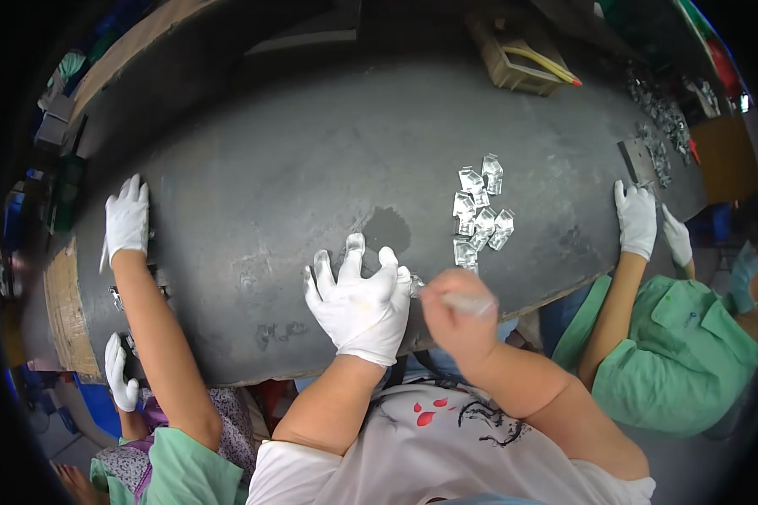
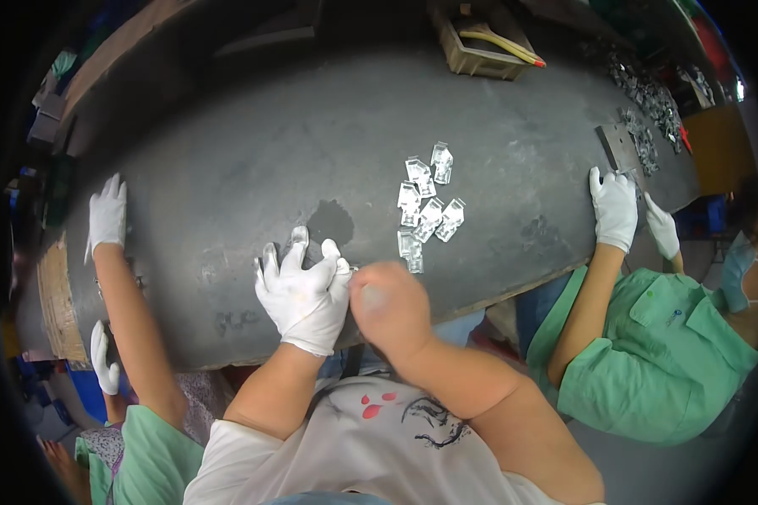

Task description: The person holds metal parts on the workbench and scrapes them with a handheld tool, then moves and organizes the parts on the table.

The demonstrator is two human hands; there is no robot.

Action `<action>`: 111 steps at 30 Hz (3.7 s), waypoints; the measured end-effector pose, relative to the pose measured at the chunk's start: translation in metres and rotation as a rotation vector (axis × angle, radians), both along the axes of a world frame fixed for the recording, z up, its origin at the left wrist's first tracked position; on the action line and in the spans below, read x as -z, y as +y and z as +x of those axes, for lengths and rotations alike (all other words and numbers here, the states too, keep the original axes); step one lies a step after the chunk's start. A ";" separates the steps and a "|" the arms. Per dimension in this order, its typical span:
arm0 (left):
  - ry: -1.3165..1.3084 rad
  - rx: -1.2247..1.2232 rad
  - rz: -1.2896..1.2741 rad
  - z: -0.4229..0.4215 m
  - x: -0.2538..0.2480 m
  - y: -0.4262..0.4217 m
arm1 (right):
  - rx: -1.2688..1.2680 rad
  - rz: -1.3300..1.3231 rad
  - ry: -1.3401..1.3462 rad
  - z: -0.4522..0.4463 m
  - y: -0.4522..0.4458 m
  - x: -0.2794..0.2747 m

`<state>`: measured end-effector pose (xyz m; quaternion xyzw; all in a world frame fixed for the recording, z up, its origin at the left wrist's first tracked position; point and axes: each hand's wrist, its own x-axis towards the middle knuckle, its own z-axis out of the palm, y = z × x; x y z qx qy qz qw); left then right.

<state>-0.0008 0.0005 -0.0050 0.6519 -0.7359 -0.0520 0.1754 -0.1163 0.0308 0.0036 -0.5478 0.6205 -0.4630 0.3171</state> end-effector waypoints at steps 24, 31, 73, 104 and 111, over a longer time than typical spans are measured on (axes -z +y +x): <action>0.007 -0.019 -0.055 -0.001 -0.001 0.000 | 0.044 -0.052 -0.275 -0.019 0.011 -0.010; -0.020 -0.018 0.035 -0.001 0.002 0.000 | -0.137 -0.205 0.317 0.000 0.013 -0.019; -0.094 -0.338 -0.243 0.098 -0.024 -0.030 | 0.370 -0.246 -0.118 -0.090 0.057 0.007; 0.010 0.074 -0.032 0.007 0.000 0.005 | 0.088 0.069 -0.152 0.005 0.013 0.006; -0.001 0.080 -0.031 0.007 0.001 0.003 | -0.081 -0.279 0.178 0.009 0.007 -0.010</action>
